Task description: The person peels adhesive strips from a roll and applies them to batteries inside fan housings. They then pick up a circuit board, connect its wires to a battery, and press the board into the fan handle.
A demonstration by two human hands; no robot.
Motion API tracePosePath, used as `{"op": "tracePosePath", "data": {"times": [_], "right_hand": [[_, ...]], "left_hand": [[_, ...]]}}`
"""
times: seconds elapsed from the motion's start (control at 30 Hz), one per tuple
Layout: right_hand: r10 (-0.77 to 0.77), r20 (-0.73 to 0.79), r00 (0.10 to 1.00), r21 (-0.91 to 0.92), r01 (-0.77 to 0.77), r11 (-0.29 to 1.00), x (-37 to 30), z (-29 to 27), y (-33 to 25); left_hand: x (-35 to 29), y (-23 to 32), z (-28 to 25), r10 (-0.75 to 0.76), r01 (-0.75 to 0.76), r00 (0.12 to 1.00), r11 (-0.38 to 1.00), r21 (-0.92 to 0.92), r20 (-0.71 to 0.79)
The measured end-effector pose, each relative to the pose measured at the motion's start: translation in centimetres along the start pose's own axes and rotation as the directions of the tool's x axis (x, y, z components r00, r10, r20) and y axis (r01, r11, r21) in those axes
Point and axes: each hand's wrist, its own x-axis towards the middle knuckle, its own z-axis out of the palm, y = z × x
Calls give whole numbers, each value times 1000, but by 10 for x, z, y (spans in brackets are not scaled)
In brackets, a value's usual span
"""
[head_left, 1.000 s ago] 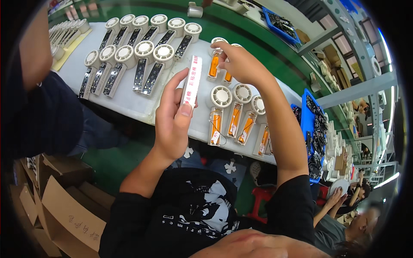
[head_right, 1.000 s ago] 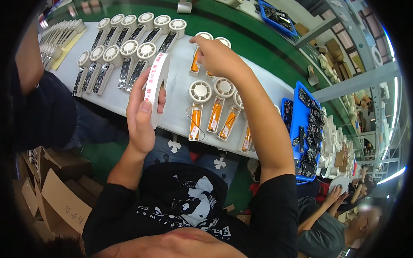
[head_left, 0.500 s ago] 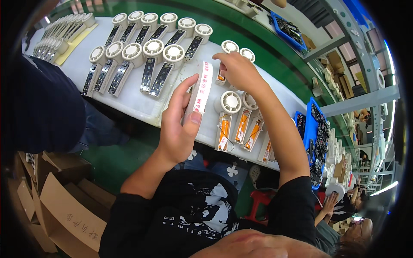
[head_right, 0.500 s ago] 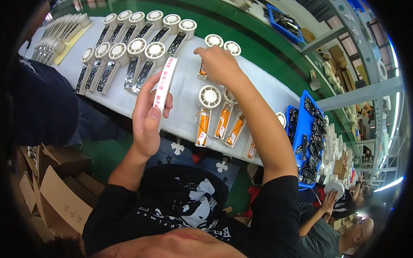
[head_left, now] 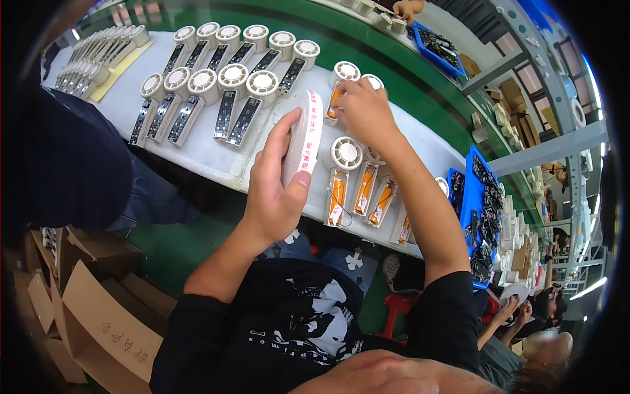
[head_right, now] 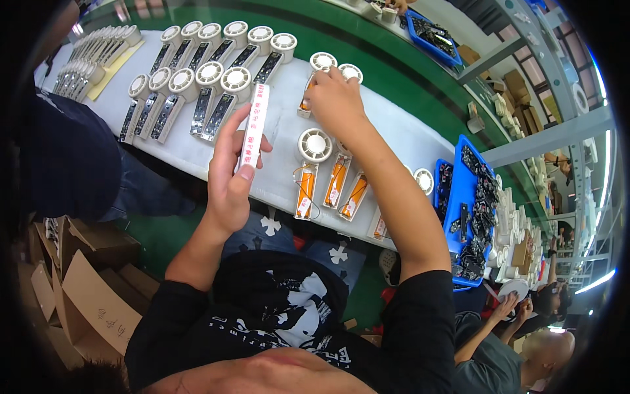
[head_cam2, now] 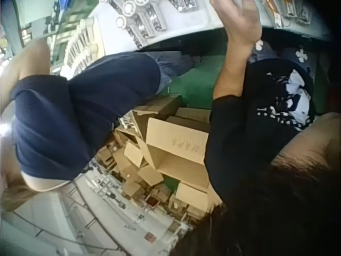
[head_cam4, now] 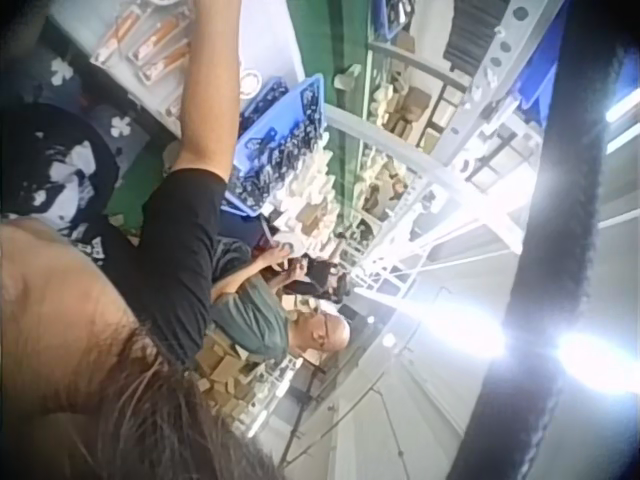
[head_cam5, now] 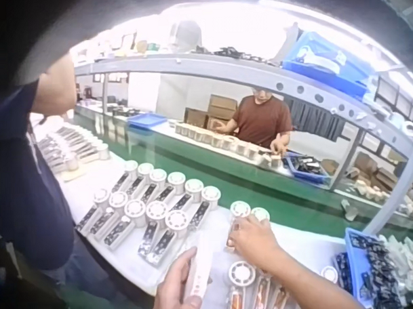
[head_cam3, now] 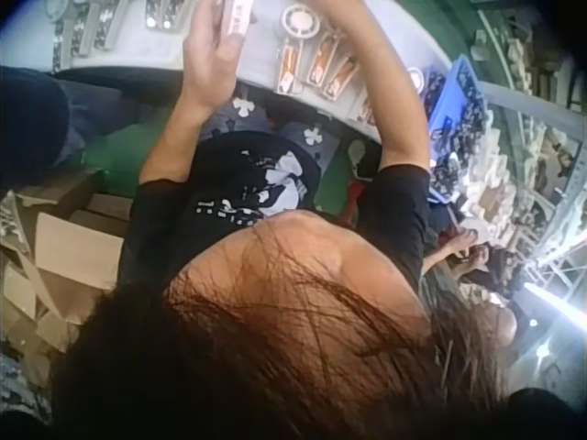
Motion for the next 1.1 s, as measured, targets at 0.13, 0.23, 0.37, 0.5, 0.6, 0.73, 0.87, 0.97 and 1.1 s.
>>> {"op": "tracePosePath", "data": {"times": [0.13, 0.23, 0.37, 0.5, 0.6, 0.73, 0.87, 0.97, 1.1], "right_hand": [[-2, -250, 968, 139, 38, 990, -15, -39, -22], [17, -441, 897, 364, 161, 917, -32, -75, -47], [51, -461, 886, 444, 180, 878, -45, -98, -72], [34, -438, 898, 381, 151, 912, -55, -102, -82], [28, -466, 884, 389, 176, 904, -53, -104, -79], [48, -470, 881, 556, 254, 791, -44, -110, -65], [29, -349, 937, 764, 267, 587, -35, -113, -47], [13, -349, 937, 865, 317, 390, -34, -99, -36], [86, -387, 918, 907, 363, 212, -35, -81, -28]], "left_hand": [[9, 2, 0, 16, -15, 1000, 992, 123, -5], [10, 4, -1, -119, 110, 993, 960, 259, 22], [15, -10, 6, 201, -180, 980, 891, 417, -5], [18, -2, 8, 99, -75, 995, 882, 464, -27], [25, 6, 10, 31, 5, 998, 849, 529, -60], [35, 21, 5, -201, 204, 979, 939, 277, -40], [32, 13, 14, -153, 147, 988, 974, -174, -21], [31, 12, 13, -212, 214, 977, 941, -263, 37], [34, 18, 19, -254, 258, 966, 922, -288, 55]]}}
